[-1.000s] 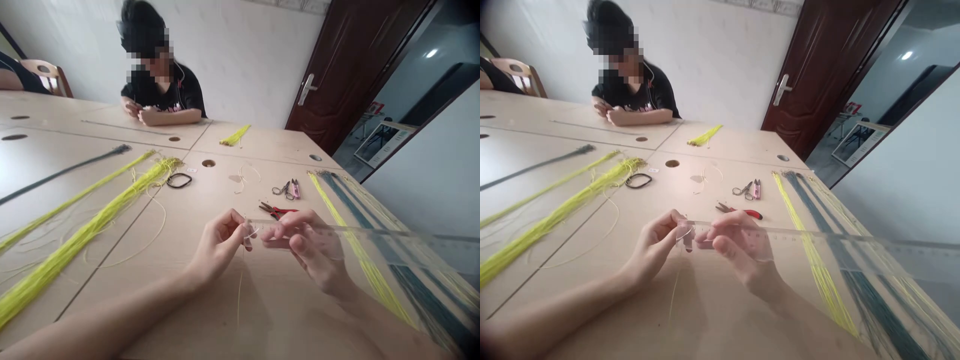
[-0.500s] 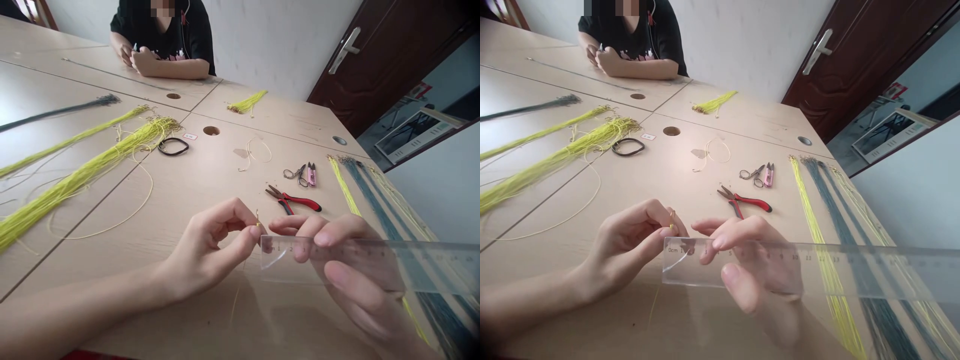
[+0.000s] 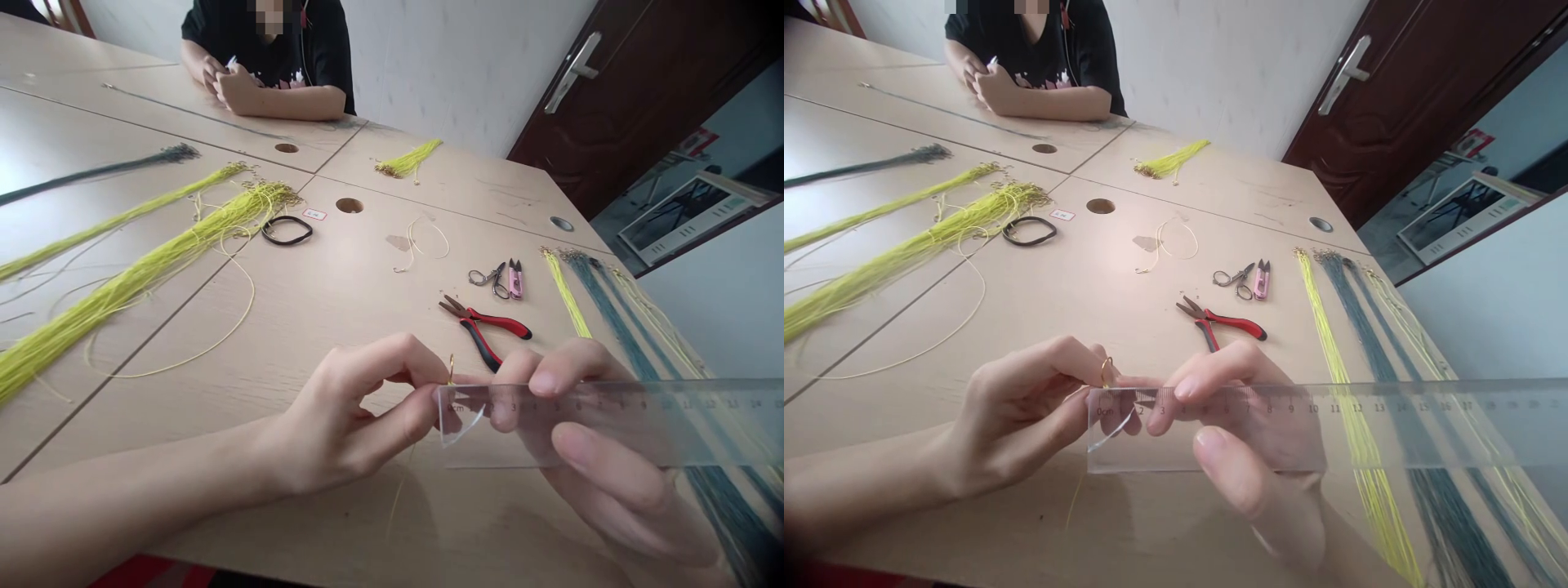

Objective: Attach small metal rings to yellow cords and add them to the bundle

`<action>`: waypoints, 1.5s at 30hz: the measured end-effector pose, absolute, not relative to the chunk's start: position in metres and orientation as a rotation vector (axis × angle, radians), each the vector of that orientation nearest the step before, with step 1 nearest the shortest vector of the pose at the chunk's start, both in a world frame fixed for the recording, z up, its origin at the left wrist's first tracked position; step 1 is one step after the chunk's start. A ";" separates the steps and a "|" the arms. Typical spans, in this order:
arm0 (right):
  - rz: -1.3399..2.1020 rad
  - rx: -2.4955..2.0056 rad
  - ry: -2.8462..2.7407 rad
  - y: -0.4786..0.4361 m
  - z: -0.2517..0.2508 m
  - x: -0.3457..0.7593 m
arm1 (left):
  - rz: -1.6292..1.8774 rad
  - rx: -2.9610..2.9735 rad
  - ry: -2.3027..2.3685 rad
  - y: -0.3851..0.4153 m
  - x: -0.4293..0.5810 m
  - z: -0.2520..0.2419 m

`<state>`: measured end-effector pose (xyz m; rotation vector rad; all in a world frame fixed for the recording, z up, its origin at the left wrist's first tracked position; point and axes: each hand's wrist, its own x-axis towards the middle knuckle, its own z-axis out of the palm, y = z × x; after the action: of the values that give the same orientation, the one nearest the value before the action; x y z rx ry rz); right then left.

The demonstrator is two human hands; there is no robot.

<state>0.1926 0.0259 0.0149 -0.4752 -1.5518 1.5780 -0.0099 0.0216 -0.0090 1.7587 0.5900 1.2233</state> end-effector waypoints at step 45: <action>1.513 -1.315 -1.809 0.035 0.005 0.191 | 1.294 1.465 0.928 0.034 -0.008 -0.004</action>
<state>0.1909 0.0354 0.0053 -1.3146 -1.8085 1.5135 -0.0079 0.0344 -0.0039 1.4648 0.9279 1.2942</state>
